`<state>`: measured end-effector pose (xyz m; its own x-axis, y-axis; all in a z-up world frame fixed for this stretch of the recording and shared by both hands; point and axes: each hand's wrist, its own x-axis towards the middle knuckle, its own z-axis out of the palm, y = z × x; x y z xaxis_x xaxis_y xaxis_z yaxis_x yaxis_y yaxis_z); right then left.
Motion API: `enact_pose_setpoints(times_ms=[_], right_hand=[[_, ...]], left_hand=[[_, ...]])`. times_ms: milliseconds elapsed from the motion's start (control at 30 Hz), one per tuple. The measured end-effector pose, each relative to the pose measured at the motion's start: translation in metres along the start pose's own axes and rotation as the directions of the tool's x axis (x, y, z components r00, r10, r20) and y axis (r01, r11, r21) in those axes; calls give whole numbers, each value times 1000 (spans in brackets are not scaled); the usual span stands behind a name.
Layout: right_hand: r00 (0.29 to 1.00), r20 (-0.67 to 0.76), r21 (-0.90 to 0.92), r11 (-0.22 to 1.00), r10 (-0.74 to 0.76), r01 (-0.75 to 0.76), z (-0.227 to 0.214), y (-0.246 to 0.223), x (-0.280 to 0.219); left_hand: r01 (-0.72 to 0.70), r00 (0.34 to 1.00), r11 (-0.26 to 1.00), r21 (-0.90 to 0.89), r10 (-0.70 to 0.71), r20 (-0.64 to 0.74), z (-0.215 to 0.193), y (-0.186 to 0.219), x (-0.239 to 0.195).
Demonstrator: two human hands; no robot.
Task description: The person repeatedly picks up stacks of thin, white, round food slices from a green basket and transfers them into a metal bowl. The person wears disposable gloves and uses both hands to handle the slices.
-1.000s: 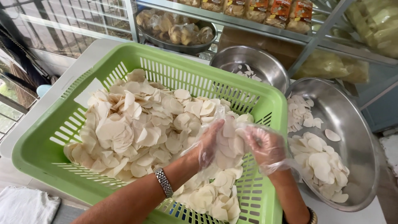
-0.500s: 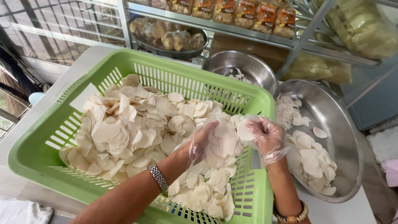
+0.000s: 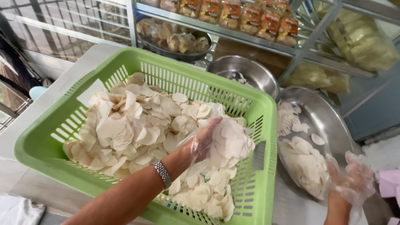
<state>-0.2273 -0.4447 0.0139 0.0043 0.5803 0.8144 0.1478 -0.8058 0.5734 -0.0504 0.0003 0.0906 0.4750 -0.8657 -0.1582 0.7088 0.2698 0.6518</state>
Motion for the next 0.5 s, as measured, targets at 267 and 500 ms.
enact_pose_setpoints(times_ms=[267, 500], right_hand=[[309, 832, 129, 383, 460, -915, 61, -153, 238], [597, 706, 341, 556, 382, -758, 94, -170, 192]], left_hand=[[112, 961, 983, 145, -70, -266, 25, 18, -23], [76, 967, 984, 162, -33, -254, 11, 9, -10]])
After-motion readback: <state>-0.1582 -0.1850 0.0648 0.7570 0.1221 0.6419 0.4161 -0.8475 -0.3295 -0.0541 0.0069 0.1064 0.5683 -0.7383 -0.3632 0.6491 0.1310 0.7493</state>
